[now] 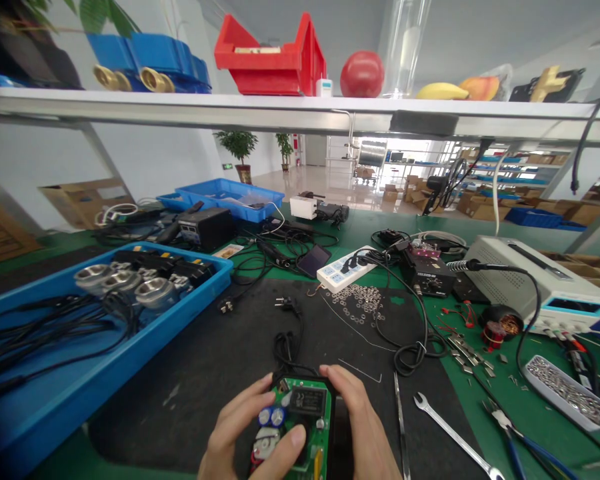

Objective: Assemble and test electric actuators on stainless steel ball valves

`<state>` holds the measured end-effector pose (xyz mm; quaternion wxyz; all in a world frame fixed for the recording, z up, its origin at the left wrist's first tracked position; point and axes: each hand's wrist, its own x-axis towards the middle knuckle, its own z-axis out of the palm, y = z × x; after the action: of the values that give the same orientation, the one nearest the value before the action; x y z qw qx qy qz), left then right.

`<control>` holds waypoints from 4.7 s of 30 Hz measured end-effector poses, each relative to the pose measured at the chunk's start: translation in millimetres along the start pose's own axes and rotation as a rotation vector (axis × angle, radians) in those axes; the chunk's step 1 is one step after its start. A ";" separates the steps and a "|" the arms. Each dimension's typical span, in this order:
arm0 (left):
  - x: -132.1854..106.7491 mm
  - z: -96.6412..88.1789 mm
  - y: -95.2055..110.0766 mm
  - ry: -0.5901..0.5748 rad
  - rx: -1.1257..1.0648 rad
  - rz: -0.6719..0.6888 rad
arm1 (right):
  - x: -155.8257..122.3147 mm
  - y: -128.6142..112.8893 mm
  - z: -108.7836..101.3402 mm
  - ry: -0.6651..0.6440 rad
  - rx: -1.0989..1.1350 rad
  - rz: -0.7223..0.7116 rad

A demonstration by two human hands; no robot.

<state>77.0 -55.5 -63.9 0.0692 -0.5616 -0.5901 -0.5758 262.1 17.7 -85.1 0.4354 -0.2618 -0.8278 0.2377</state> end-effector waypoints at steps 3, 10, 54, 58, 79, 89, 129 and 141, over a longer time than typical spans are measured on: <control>-1.2 -0.7 -7.4 -0.021 0.018 0.068 | 2.4 -4.2 -2.0 -0.018 -0.017 0.011; 2.7 -8.5 -15.3 -0.118 0.065 0.313 | 5.3 -9.8 -4.2 -0.027 -0.047 0.018; 28.5 -17.7 -12.1 -0.354 0.160 0.412 | 14.6 -17.3 4.5 -0.040 0.082 0.253; 27.1 -18.0 -13.1 -0.365 0.167 0.401 | 16.3 -19.4 1.1 -0.046 0.065 0.243; 24.7 -17.7 -14.6 -0.376 0.173 0.378 | 15.0 -15.8 2.4 -0.047 0.090 0.246; 25.0 -17.6 -15.3 -0.371 0.204 0.388 | 15.4 -16.2 1.9 -0.055 0.098 0.255; 25.1 -16.6 -16.5 -0.351 0.182 0.385 | 17.5 -18.0 1.0 -0.052 0.067 0.265; 28.1 -17.1 -12.1 -0.400 0.225 0.349 | 19.7 -19.7 0.9 -0.062 0.110 0.312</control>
<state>48.2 -48.5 -45.2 0.1115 -0.7459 -0.5467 -0.3638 247.4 15.4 -61.5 0.3813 -0.3557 -0.7758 0.3553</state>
